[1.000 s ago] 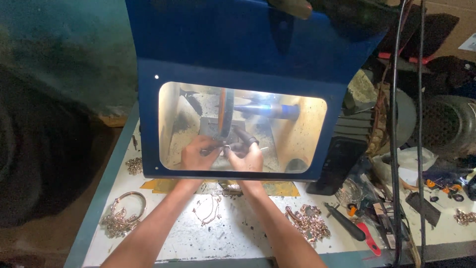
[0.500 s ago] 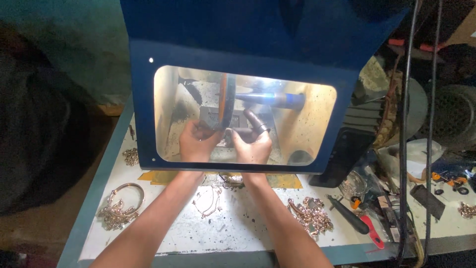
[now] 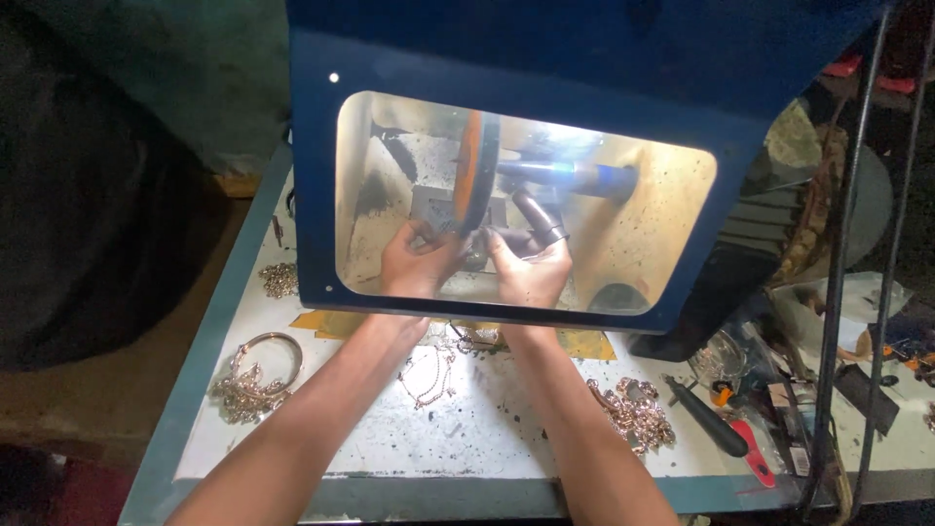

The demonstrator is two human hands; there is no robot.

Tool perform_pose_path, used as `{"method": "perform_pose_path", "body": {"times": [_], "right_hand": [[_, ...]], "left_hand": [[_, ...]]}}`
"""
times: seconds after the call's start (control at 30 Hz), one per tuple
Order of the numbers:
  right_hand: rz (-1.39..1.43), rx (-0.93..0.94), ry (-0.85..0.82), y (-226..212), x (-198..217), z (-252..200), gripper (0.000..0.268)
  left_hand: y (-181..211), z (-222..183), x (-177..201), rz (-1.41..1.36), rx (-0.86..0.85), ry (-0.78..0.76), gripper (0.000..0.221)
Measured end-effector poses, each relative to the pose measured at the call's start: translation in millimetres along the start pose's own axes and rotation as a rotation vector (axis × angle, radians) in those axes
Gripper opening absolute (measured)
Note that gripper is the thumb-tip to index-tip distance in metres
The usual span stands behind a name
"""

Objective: Polishing small jewelry components by holding them against a rotating buffing wheel inside a protective enclosure.

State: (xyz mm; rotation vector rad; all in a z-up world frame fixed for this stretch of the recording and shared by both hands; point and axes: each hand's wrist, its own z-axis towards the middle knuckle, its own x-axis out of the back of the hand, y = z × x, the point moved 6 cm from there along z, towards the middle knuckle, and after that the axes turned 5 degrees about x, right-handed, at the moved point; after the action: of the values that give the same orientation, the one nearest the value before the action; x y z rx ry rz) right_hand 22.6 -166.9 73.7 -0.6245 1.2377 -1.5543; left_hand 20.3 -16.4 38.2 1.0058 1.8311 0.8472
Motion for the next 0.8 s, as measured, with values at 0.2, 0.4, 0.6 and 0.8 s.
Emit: {"method": "perform_pose_path", "body": {"times": [0.2, 0.4, 0.6, 0.8], "right_hand": [[0.038, -0.022, -0.028, 9, -1, -5, 0.067], [-0.109, 0.088, -0.071, -5, -2, -13, 0.064], [-0.126, 0.209, -0.068, -18, -6, -20, 0.065], [-0.040, 0.130, -0.071, -5, -6, -17, 0.073]], "left_hand": [[-8, 0, -4, -0.103, -0.017, -0.060, 0.050], [-8, 1, 6, -0.056, -0.124, -0.054, 0.050], [4, -2, 7, 0.020, -0.262, -0.019, 0.041], [14, -9, 8, 0.078, -0.352, 0.063, 0.025]]}}
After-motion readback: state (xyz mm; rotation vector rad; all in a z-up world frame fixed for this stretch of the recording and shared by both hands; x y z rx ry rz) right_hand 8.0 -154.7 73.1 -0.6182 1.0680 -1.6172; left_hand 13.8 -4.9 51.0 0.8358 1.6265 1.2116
